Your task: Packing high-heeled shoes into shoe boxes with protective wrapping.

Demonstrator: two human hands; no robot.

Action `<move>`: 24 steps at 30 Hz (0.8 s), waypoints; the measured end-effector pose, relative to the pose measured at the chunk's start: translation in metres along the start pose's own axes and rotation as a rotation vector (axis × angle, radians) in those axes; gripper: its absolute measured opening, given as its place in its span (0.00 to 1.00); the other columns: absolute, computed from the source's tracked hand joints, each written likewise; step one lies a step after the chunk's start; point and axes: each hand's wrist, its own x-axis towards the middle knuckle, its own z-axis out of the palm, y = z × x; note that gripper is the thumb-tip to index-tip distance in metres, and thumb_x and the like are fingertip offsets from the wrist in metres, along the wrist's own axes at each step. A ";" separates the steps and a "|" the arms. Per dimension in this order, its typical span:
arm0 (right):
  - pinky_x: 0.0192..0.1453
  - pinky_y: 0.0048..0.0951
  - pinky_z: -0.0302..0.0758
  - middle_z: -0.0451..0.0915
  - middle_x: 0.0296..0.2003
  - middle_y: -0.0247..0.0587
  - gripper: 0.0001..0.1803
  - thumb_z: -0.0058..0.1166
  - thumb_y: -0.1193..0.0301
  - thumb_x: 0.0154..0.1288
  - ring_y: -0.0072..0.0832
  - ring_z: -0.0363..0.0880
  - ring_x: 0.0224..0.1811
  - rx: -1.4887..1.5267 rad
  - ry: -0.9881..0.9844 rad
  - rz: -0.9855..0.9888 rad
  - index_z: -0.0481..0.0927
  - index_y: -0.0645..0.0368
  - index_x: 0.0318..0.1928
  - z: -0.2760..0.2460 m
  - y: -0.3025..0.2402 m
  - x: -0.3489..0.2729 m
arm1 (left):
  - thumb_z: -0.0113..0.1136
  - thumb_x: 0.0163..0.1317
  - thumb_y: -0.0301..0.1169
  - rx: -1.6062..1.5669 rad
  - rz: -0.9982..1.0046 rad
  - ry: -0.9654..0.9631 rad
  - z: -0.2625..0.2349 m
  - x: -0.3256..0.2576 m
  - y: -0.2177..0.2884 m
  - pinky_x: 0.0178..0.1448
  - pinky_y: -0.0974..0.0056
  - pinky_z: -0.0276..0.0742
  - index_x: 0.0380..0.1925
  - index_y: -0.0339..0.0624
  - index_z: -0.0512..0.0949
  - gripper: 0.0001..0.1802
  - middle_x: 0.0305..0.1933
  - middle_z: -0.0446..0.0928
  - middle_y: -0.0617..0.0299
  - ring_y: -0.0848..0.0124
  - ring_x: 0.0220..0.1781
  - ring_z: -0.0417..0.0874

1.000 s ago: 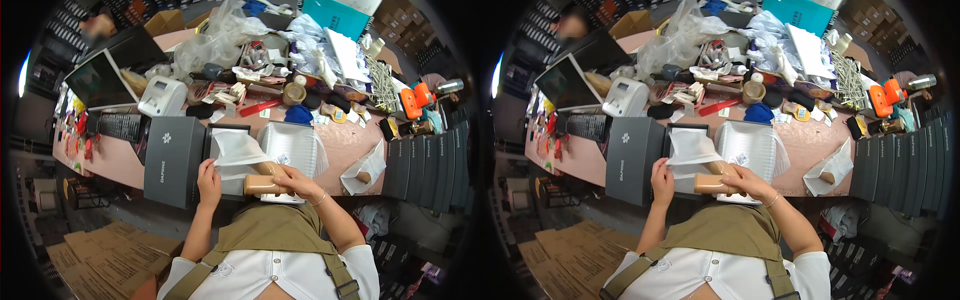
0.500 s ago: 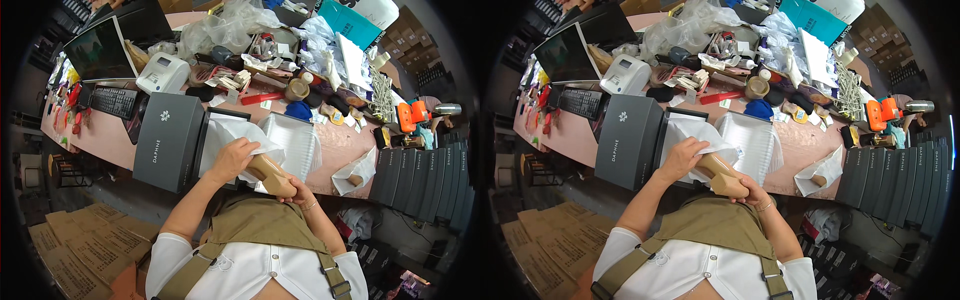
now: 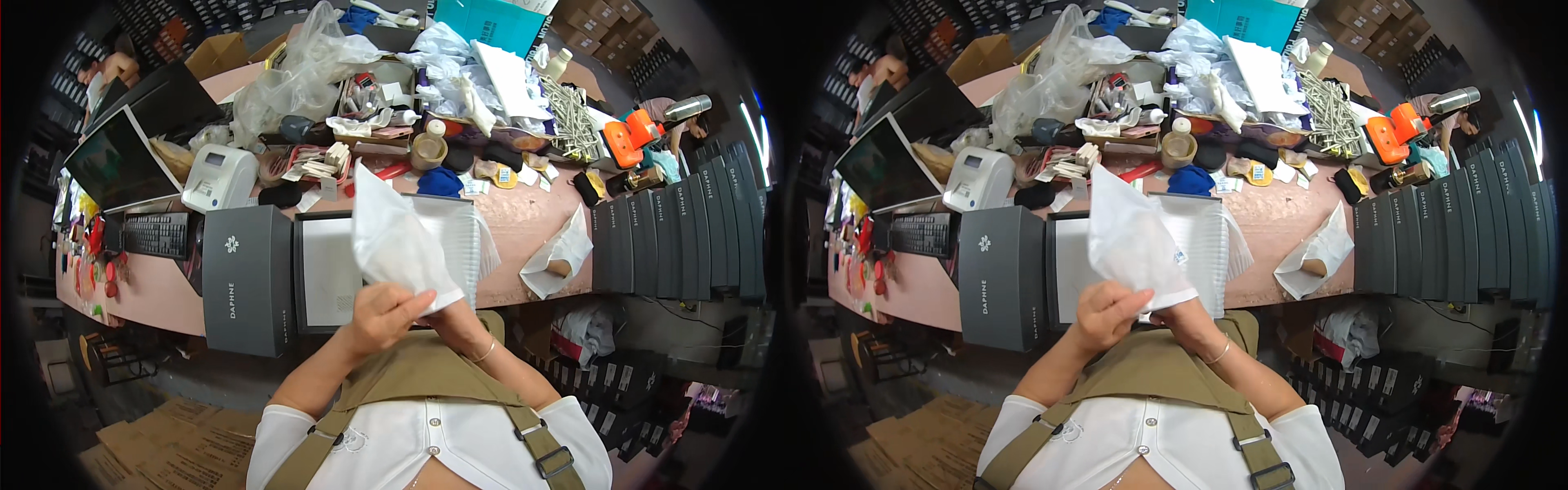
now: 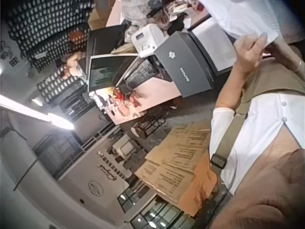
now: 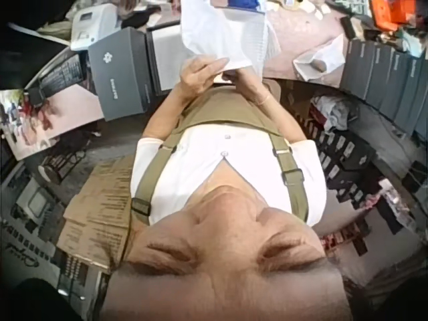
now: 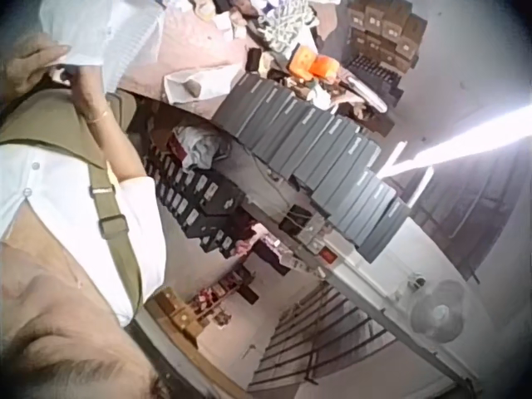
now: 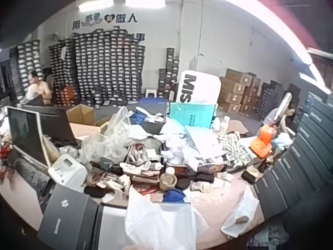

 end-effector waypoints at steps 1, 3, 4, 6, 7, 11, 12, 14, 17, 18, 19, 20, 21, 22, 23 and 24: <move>0.57 0.38 0.73 0.73 0.56 0.39 0.26 0.50 0.63 0.67 0.34 0.74 0.55 0.410 -0.019 -0.025 0.65 0.56 0.63 -0.015 0.005 0.004 | 0.61 0.40 0.19 -0.044 -0.011 -0.067 0.002 -0.006 0.003 0.25 0.65 0.70 0.41 0.37 0.82 0.22 0.28 0.72 0.64 0.68 0.23 0.74; 0.55 0.34 0.73 0.73 0.55 0.38 0.25 0.49 0.64 0.68 0.31 0.74 0.54 0.502 -0.008 -0.101 0.65 0.56 0.63 -0.003 -0.004 -0.004 | 0.61 0.41 0.19 -0.099 -0.067 -0.090 0.012 -0.016 0.008 0.25 0.65 0.71 0.41 0.37 0.82 0.21 0.28 0.72 0.64 0.68 0.23 0.74; 0.54 0.32 0.73 0.73 0.55 0.37 0.25 0.49 0.65 0.69 0.29 0.73 0.53 0.547 -0.003 -0.139 0.65 0.56 0.63 0.002 -0.007 -0.007 | 0.61 0.42 0.18 -0.125 -0.095 -0.099 0.017 -0.018 0.011 0.25 0.65 0.71 0.41 0.37 0.82 0.21 0.28 0.72 0.63 0.67 0.23 0.75; 0.64 0.35 0.68 0.70 0.59 0.40 0.27 0.48 0.64 0.69 0.32 0.69 0.60 0.078 0.014 -0.332 0.63 0.61 0.64 -0.021 0.021 0.003 | 0.59 0.41 0.18 -0.149 -0.070 -0.085 0.019 -0.011 0.018 0.27 0.64 0.72 0.42 0.37 0.82 0.22 0.28 0.73 0.62 0.66 0.24 0.76; 0.64 0.35 0.67 0.70 0.59 0.40 0.27 0.48 0.64 0.69 0.32 0.69 0.61 -0.181 0.047 -0.419 0.63 0.61 0.65 -0.031 0.028 0.014 | 0.59 0.41 0.18 -0.159 -0.092 -0.060 0.019 -0.007 0.017 0.28 0.64 0.73 0.42 0.38 0.82 0.22 0.28 0.74 0.61 0.66 0.25 0.76; 0.65 0.34 0.66 0.70 0.60 0.41 0.26 0.47 0.64 0.70 0.33 0.68 0.62 0.356 -0.051 -0.291 0.64 0.64 0.63 -0.023 0.009 0.011 | 0.59 0.40 0.18 -0.111 -0.123 -0.086 0.019 -0.010 0.012 0.29 0.64 0.74 0.41 0.37 0.81 0.21 0.29 0.76 0.60 0.64 0.26 0.78; 0.65 0.34 0.66 0.70 0.60 0.42 0.26 0.47 0.64 0.69 0.33 0.68 0.62 0.573 -0.099 -0.238 0.65 0.64 0.63 -0.024 0.007 0.006 | 0.59 0.41 0.17 -0.096 -0.129 -0.100 0.021 -0.014 0.012 0.30 0.64 0.74 0.40 0.36 0.81 0.21 0.29 0.76 0.59 0.64 0.26 0.78; 0.65 0.36 0.66 0.71 0.59 0.42 0.25 0.47 0.63 0.69 0.34 0.69 0.61 0.053 0.079 -0.504 0.66 0.63 0.62 -0.022 0.013 0.009 | 0.59 0.42 0.19 -0.157 -0.072 -0.152 0.033 -0.024 0.024 0.30 0.63 0.74 0.41 0.39 0.81 0.20 0.31 0.77 0.58 0.62 0.28 0.79; 0.66 0.36 0.66 0.73 0.57 0.41 0.23 0.47 0.64 0.69 0.34 0.70 0.60 -1.171 0.222 -0.924 0.67 0.61 0.61 -0.050 0.026 0.021 | 0.59 0.45 0.20 -0.101 -0.236 -0.094 0.031 -0.021 0.020 0.31 0.62 0.75 0.40 0.39 0.80 0.18 0.31 0.78 0.56 0.60 0.28 0.79; 0.65 0.37 0.66 0.73 0.57 0.43 0.24 0.47 0.64 0.68 0.35 0.70 0.61 -0.640 0.118 -0.757 0.68 0.61 0.61 -0.050 0.021 0.023 | 0.60 0.45 0.20 -0.120 -0.267 -0.062 0.023 -0.021 0.020 0.31 0.62 0.75 0.40 0.39 0.80 0.18 0.31 0.78 0.56 0.60 0.28 0.79; 0.65 0.37 0.66 0.73 0.56 0.44 0.24 0.48 0.64 0.68 0.36 0.70 0.61 -0.119 0.013 -0.564 0.68 0.60 0.61 -0.050 0.012 0.026 | 0.60 0.46 0.20 -0.138 -0.297 -0.030 0.019 -0.021 0.020 0.31 0.61 0.76 0.40 0.39 0.80 0.17 0.31 0.78 0.55 0.59 0.28 0.79; 0.64 0.38 0.66 0.73 0.56 0.46 0.24 0.49 0.64 0.67 0.36 0.70 0.61 0.391 -0.087 -0.341 0.68 0.60 0.61 -0.043 0.004 0.021 | 0.60 0.46 0.20 -0.119 -0.296 -0.055 0.020 -0.024 0.022 0.31 0.61 0.76 0.40 0.38 0.80 0.17 0.30 0.78 0.55 0.59 0.28 0.79; 0.63 0.39 0.68 0.73 0.55 0.54 0.27 0.50 0.64 0.65 0.42 0.70 0.60 0.613 -0.049 -0.279 0.66 0.62 0.62 -0.030 -0.003 0.017 | 0.60 0.46 0.20 -0.097 -0.287 -0.078 0.026 -0.023 0.023 0.31 0.61 0.76 0.40 0.38 0.80 0.17 0.30 0.78 0.54 0.59 0.28 0.80; 0.63 0.39 0.68 0.73 0.55 0.54 0.27 0.50 0.65 0.65 0.42 0.70 0.60 0.594 -0.009 -0.305 0.66 0.62 0.62 -0.021 -0.001 0.015 | 0.61 0.47 0.20 -0.076 -0.278 -0.100 0.033 -0.023 0.024 0.31 0.61 0.76 0.40 0.38 0.80 0.16 0.30 0.77 0.54 0.58 0.28 0.80; 0.63 0.39 0.68 0.73 0.55 0.54 0.27 0.50 0.65 0.65 0.43 0.70 0.60 0.467 0.019 -0.360 0.66 0.63 0.62 -0.015 0.005 0.013 | 0.61 0.46 0.20 -0.099 -0.200 -0.115 0.039 -0.027 0.031 0.32 0.61 0.76 0.40 0.38 0.80 0.17 0.32 0.78 0.53 0.58 0.29 0.80; 0.63 0.39 0.68 0.73 0.55 0.54 0.27 0.50 0.65 0.65 0.43 0.70 0.60 0.347 0.028 -0.402 0.66 0.63 0.62 -0.011 0.009 0.013 | 0.61 0.46 0.20 -0.186 -0.224 -0.130 0.042 -0.028 0.040 0.33 0.61 0.77 0.42 0.37 0.79 0.19 0.34 0.79 0.52 0.58 0.31 0.81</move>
